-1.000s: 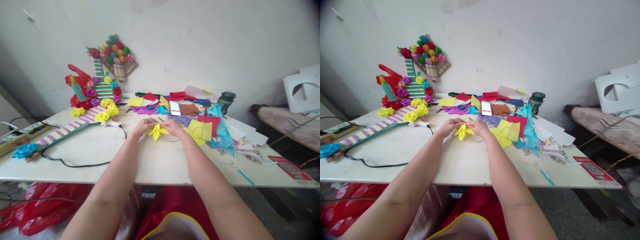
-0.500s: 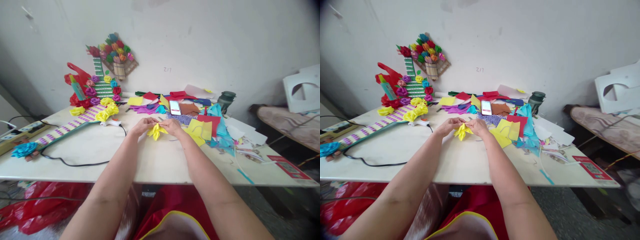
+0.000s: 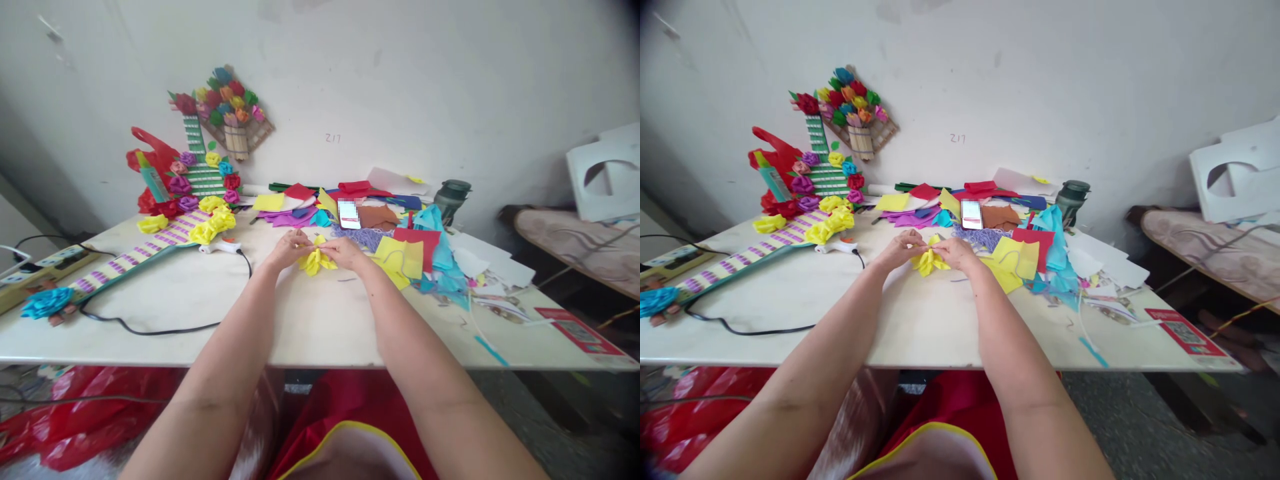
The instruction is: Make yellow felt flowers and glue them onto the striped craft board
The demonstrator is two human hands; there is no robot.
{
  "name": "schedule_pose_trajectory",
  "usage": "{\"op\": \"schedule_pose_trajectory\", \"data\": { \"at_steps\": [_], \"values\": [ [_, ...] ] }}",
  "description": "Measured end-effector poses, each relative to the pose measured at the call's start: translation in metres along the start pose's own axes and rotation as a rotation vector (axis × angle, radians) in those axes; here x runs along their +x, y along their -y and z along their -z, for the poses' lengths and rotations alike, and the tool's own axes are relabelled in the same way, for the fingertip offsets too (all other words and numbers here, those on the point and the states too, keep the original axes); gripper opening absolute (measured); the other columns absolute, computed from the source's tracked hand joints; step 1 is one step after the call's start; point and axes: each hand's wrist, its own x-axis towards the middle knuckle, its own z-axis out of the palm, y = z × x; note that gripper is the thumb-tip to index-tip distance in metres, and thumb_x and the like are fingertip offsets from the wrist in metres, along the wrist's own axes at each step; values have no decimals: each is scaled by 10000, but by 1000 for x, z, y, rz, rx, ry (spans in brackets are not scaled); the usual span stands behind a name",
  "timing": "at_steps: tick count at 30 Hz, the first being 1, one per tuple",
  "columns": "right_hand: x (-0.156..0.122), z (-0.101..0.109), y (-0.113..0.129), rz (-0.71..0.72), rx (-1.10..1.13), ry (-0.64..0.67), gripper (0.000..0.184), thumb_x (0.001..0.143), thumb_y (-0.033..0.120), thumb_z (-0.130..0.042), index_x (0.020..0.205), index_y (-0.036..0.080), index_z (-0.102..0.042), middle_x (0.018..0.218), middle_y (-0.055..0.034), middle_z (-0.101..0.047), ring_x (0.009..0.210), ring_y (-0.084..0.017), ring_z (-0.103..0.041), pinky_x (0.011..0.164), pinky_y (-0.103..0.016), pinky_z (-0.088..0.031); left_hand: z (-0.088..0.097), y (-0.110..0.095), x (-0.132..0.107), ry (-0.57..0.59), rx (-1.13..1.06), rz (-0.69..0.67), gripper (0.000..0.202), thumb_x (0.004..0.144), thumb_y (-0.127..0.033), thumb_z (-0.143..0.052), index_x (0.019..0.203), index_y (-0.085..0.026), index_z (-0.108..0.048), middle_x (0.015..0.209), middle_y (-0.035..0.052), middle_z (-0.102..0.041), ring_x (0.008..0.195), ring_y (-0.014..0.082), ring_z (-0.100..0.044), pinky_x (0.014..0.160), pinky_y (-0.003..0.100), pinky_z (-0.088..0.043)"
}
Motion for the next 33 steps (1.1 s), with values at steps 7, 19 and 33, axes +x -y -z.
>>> {"op": "schedule_pose_trajectory", "data": {
  "at_steps": [7,19,33],
  "values": [
    [0,-1,-1,18,-34,-45,260,784,329,-491,917,238,-695,701,2,-664,631,-111,-542,574,-201,-359,0,4,1,-15,100,20,230,636,-431,-618,624,-212,-688,708,45,-600,755,180,-472,779,309,-352],
    [-1,-1,4,-18,-85,-27,258,778,315,-507,961,258,-681,884,-14,-701,790,-149,-614,659,-235,-424,0,2,-5,151,-153,340,337,611,-468,-624,661,-136,-651,540,-8,-552,513,102,-450,521,233,-340],
    [1,-4,3,25,-111,-39,265,787,367,-500,959,277,-681,967,-2,-687,877,-166,-623,712,-245,-446,1,11,-8,264,-367,406,312,659,-439,-588,599,-133,-569,511,-20,-478,489,82,-394,518,227,-288]
  ]
}}
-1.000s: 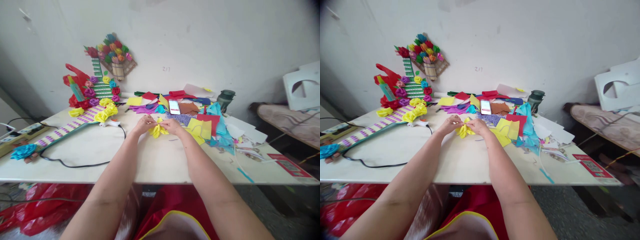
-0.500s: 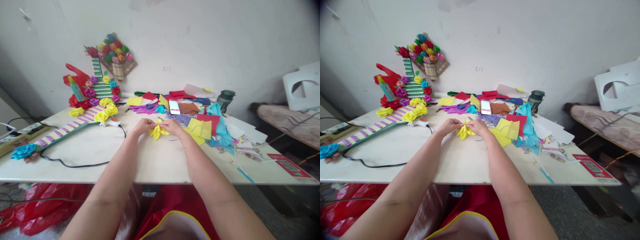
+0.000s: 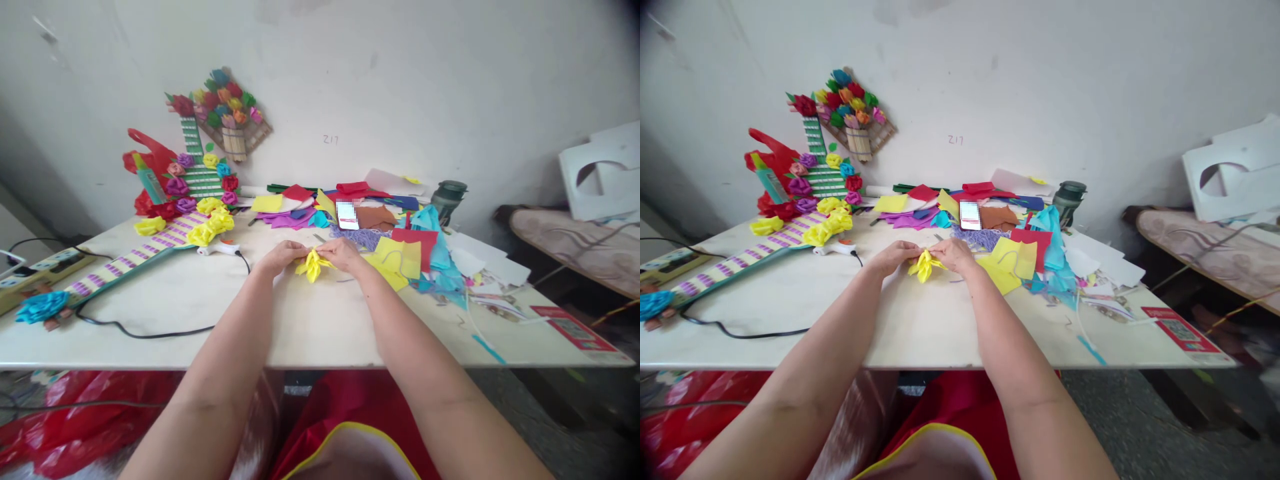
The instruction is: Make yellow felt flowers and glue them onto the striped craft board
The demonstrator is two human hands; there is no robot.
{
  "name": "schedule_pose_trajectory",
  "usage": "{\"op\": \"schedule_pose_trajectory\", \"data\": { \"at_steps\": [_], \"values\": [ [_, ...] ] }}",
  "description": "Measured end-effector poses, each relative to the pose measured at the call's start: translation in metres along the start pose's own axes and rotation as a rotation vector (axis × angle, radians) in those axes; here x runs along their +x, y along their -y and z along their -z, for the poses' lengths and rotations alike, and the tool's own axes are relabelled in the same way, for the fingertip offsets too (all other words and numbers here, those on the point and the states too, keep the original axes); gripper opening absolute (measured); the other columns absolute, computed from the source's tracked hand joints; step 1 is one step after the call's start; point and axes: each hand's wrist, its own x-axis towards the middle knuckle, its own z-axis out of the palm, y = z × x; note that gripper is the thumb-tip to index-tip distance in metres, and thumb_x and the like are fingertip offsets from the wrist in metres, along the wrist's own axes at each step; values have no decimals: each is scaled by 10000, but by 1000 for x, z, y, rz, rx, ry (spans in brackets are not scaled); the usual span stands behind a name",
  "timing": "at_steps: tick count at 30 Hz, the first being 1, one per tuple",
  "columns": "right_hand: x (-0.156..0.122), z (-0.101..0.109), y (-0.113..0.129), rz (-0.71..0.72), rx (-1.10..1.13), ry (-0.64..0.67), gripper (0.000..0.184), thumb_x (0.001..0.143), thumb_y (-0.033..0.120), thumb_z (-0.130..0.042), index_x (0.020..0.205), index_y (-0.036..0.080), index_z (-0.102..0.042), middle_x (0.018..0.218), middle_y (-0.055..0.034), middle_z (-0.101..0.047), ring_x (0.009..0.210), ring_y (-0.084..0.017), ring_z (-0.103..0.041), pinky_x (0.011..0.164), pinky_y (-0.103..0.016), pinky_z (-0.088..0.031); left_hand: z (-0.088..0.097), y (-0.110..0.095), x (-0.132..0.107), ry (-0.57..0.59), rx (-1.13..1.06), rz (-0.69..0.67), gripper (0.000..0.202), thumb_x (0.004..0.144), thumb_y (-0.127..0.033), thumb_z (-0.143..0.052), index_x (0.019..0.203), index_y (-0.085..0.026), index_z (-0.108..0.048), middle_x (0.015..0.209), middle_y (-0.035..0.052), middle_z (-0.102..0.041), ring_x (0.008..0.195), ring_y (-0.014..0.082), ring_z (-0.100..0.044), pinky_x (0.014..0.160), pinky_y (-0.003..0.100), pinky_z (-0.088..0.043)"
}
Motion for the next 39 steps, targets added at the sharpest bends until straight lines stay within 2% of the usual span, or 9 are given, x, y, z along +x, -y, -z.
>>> {"op": "schedule_pose_trajectory", "data": {
  "at_steps": [6,10,14,21,25,28,30,33,39],
  "values": [
    [0,3,7,102,-76,16,267,818,320,-460,976,294,-673,964,10,-687,860,-142,-613,699,-217,-422,2,-1,-1,53,-54,40,265,646,-382,-588,577,-130,-548,477,-33,-430,459,68,-351,491,226,-247],
    [-1,2,11,142,-172,-11,300,838,340,-419,977,267,-675,920,-24,-691,837,-156,-608,678,-235,-407,1,-5,-3,12,-80,26,248,617,-365,-602,583,-123,-561,484,-27,-449,464,69,-365,491,226,-259],
    [1,-4,6,106,-131,-51,290,831,327,-436,979,255,-675,958,-24,-685,867,-152,-605,711,-233,-408,-1,-6,-3,-43,-48,-37,251,601,-361,-623,616,-113,-587,523,-14,-499,491,71,-395,510,220,-291],
    [0,-7,-8,-34,71,20,267,791,334,-502,983,257,-669,981,-12,-683,864,-145,-610,708,-228,-432,-6,-9,2,-152,243,-114,241,638,-359,-578,650,-119,-599,533,-10,-507,507,92,-423,508,224,-322],
    [0,-7,-11,-48,134,31,264,779,335,-522,980,252,-671,964,-7,-687,838,-146,-609,688,-227,-428,-8,-16,2,-222,479,-197,227,663,-345,-544,631,-131,-616,536,1,-512,562,115,-449,539,230,-335],
    [1,-6,-11,-35,133,8,256,779,342,-527,962,251,-680,924,-9,-696,802,-139,-603,661,-219,-412,-9,-19,2,-255,544,-235,220,669,-336,-535,644,-141,-634,566,9,-530,617,129,-465,583,236,-348],
    [1,-5,-10,-15,95,-16,247,781,345,-525,932,245,-692,878,-16,-701,771,-133,-597,632,-213,-392,-9,-19,1,-246,514,-208,215,668,-330,-535,642,-138,-628,573,8,-534,605,125,-461,578,236,-346],
    [1,-2,-7,11,27,-39,240,789,333,-511,897,238,-704,834,-19,-700,742,-127,-588,603,-213,-360,-9,-17,0,-199,353,-136,221,667,-345,-546,635,-132,-597,555,-4,-519,552,106,-439,546,229,-331],
    [2,-2,-2,60,-73,-53,252,809,319,-476,908,254,-697,896,-11,-692,794,-132,-585,615,-223,-343,-8,-11,-1,-133,121,-90,325,693,-427,-540,549,-136,-518,514,-19,-473,508,80,-396,530,224,-290]
  ]
}}
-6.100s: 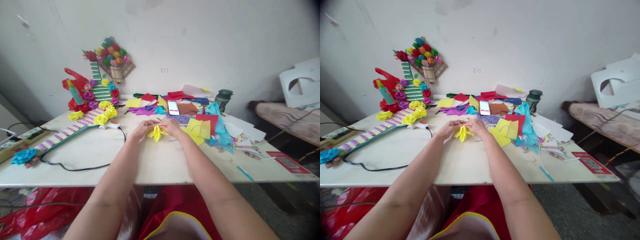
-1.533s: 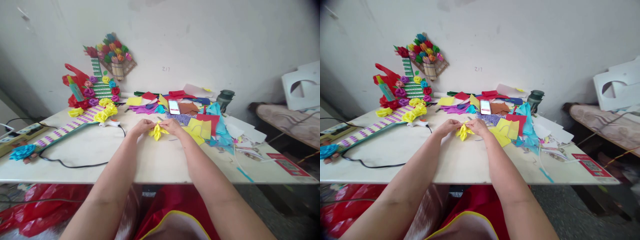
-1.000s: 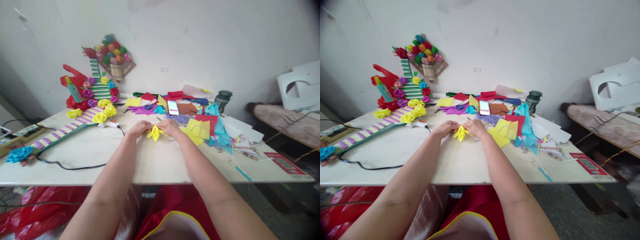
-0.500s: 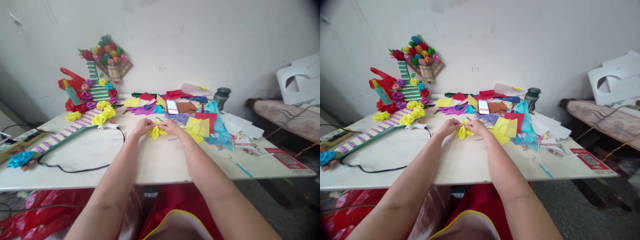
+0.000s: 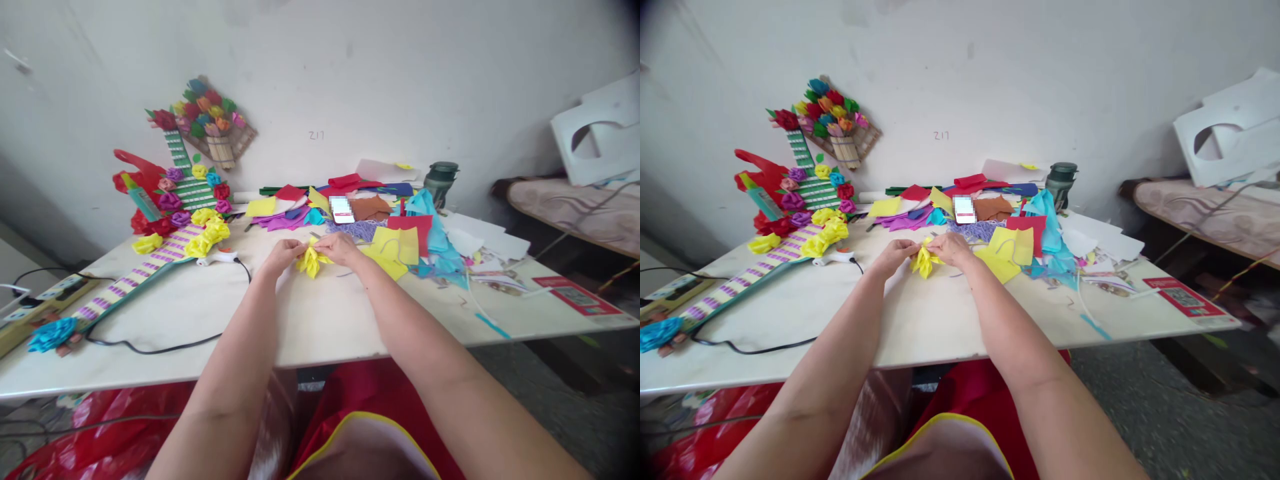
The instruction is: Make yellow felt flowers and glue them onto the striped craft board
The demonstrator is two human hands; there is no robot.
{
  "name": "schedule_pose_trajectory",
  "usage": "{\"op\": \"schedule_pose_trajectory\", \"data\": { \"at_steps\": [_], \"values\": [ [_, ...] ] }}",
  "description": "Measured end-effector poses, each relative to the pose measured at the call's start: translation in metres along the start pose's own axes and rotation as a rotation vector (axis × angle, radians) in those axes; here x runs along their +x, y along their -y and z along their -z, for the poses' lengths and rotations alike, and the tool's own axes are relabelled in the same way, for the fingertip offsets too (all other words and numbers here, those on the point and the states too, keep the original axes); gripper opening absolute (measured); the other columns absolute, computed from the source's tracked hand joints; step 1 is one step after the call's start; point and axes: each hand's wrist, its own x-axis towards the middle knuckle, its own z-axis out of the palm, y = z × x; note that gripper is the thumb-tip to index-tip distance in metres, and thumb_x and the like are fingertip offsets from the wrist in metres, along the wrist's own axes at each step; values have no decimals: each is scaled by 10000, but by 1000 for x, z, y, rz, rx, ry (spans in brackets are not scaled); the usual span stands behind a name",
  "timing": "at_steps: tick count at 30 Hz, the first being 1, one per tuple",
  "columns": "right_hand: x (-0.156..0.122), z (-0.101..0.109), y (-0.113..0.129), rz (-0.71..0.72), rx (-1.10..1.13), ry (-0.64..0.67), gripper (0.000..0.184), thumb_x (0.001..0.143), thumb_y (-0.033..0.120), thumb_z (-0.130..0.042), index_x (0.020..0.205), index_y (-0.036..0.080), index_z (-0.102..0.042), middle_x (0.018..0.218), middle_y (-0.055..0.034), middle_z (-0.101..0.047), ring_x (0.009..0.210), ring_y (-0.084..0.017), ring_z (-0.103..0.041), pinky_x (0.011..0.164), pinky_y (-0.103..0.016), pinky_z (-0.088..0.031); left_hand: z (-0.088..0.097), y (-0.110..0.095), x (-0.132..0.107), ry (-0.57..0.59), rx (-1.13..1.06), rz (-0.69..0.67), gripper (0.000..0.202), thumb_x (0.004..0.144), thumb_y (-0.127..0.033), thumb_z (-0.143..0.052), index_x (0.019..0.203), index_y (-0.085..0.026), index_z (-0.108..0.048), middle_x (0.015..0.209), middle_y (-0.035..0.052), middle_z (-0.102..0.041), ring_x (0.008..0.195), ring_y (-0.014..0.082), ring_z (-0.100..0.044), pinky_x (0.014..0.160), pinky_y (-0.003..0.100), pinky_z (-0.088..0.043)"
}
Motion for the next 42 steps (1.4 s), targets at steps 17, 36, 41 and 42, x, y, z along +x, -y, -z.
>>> {"op": "schedule_pose_trajectory", "data": {
  "at_steps": [17,36,41,42],
  "values": [
    [-3,3,10,109,-104,14,309,847,326,-405,946,237,-684,895,-43,-679,817,-150,-585,664,-238,-364,5,7,1,76,-122,80,248,609,-362,-613,593,-121,-558,501,-21,-463,477,70,-374,497,225,-277],
    [-2,8,0,-98,92,64,271,788,365,-493,938,255,-691,785,-10,-696,698,-132,-583,604,-221,-382,-5,-13,2,-108,387,-114,213,676,-330,-515,644,-143,-612,592,11,-544,609,128,-467,571,236,-348],
    [-2,8,3,-89,-41,33,275,798,387,-477,934,277,-689,893,-16,-698,786,-152,-604,636,-235,-386,-5,-6,2,-54,122,14,238,650,-361,-550,642,-127,-595,548,-7,-526,537,99,-443,528,222,-340],
    [-2,7,3,-85,-51,27,275,801,383,-472,933,278,-689,908,-14,-696,801,-152,-605,644,-235,-388,-5,-5,2,-53,81,18,247,645,-368,-560,646,-124,-596,553,-6,-529,538,97,-444,530,221,-341]
  ]
}}
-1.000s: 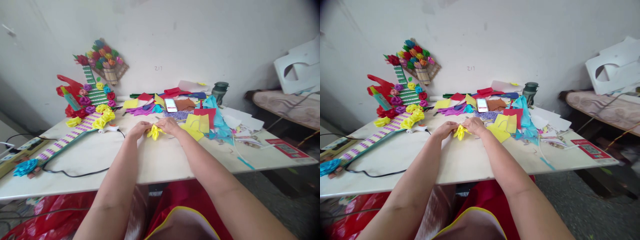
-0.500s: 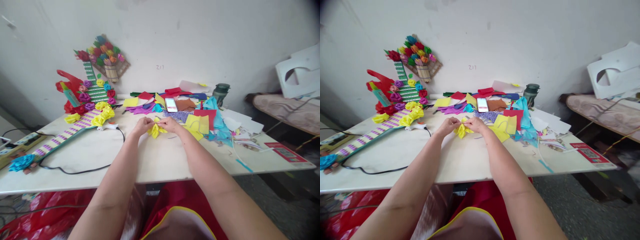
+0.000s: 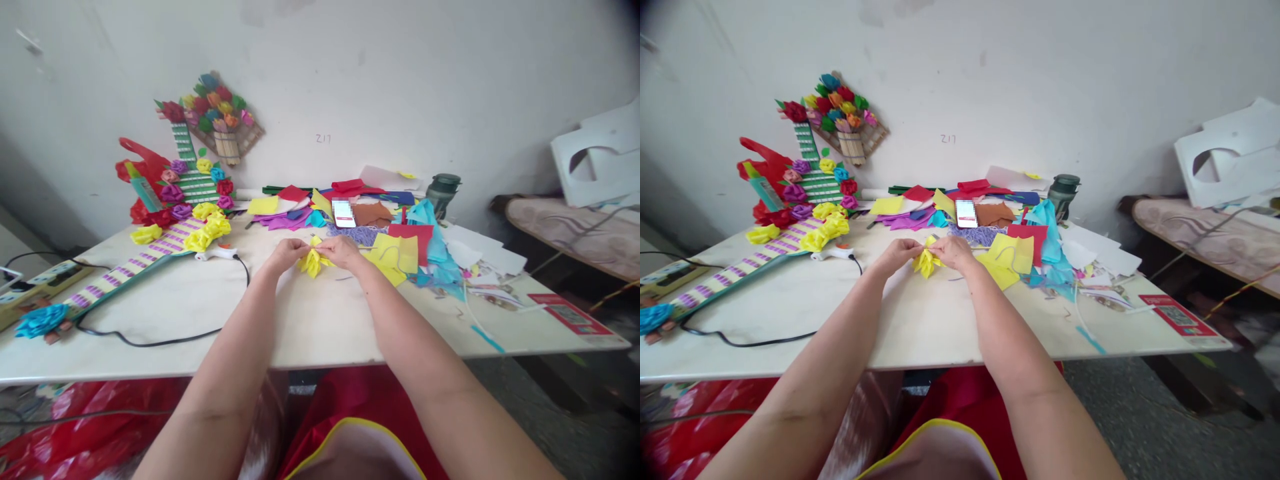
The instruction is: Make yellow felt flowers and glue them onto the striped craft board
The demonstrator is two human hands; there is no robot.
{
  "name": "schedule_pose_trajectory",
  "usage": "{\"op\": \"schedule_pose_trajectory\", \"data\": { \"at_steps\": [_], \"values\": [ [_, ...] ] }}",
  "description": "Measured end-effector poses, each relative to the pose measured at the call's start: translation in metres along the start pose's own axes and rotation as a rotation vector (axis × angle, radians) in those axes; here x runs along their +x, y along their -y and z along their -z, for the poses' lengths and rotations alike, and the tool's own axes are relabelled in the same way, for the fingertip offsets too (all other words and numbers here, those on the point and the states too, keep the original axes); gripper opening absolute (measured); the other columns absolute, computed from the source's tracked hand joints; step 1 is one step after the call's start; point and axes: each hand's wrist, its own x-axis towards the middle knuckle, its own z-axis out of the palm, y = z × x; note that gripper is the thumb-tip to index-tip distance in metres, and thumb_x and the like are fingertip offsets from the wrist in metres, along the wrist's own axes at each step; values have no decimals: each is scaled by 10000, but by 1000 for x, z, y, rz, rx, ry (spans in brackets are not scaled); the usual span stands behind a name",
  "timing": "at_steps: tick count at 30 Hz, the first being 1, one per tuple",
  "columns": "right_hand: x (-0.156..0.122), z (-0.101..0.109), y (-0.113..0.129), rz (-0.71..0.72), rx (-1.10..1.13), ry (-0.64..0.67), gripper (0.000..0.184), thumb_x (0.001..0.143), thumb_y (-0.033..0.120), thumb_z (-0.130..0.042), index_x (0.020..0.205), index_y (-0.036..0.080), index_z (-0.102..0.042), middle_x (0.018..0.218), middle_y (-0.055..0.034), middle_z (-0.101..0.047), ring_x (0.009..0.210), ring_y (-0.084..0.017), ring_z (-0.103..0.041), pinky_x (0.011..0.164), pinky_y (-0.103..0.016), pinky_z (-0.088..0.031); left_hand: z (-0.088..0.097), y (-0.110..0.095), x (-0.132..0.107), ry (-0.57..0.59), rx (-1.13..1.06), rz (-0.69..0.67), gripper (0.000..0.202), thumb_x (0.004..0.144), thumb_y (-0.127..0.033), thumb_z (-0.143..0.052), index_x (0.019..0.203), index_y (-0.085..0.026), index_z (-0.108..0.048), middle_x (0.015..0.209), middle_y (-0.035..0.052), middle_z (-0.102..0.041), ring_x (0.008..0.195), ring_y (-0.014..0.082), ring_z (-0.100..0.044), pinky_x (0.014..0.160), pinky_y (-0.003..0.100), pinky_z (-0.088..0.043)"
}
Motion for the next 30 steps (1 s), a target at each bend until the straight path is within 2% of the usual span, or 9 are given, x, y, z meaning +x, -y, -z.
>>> {"op": "schedule_pose_trajectory", "data": {
  "at_steps": [6,12,17,22,25,30],
  "values": [
    [-1,1,2,45,-28,-25,292,821,363,-442,940,261,-687,931,-11,-694,832,-153,-606,647,-236,-383,1,4,-1,0,-185,47,267,612,-382,-616,650,-118,-600,564,-4,-536,537,85,-437,543,223,-330],
    [-2,2,5,88,-79,-19,290,832,350,-427,939,278,-686,930,-7,-691,812,-146,-595,630,-236,-364,2,6,-1,-27,-151,55,273,610,-386,-610,533,-133,-546,504,-14,-498,499,80,-410,522,228,-299],
    [-1,-1,6,110,-94,-23,292,835,347,-420,941,286,-685,949,-2,-686,840,-146,-592,651,-234,-367,7,7,-1,36,-171,40,273,617,-373,-601,502,-135,-532,488,-15,-493,482,73,-399,528,232,-296],
    [-1,-1,10,149,-115,7,309,839,368,-404,941,283,-684,922,-6,-690,847,-156,-595,665,-243,-370,8,7,-2,99,-286,152,239,566,-314,-624,461,-134,-506,432,-24,-436,439,63,-353,490,239,-259],
    [-1,1,10,151,-114,11,310,840,365,-404,935,279,-686,937,-8,-687,866,-156,-595,680,-242,-373,6,8,-1,80,-331,177,185,545,-279,-625,490,-127,-535,439,-24,-437,441,65,-358,481,241,-255],
    [0,0,6,131,-60,6,291,826,364,-432,932,278,-689,954,0,-686,863,-153,-597,667,-239,-383,5,10,0,73,-325,135,170,571,-277,-621,539,-115,-578,466,-12,-475,462,69,-386,489,232,-275]
  ]
}}
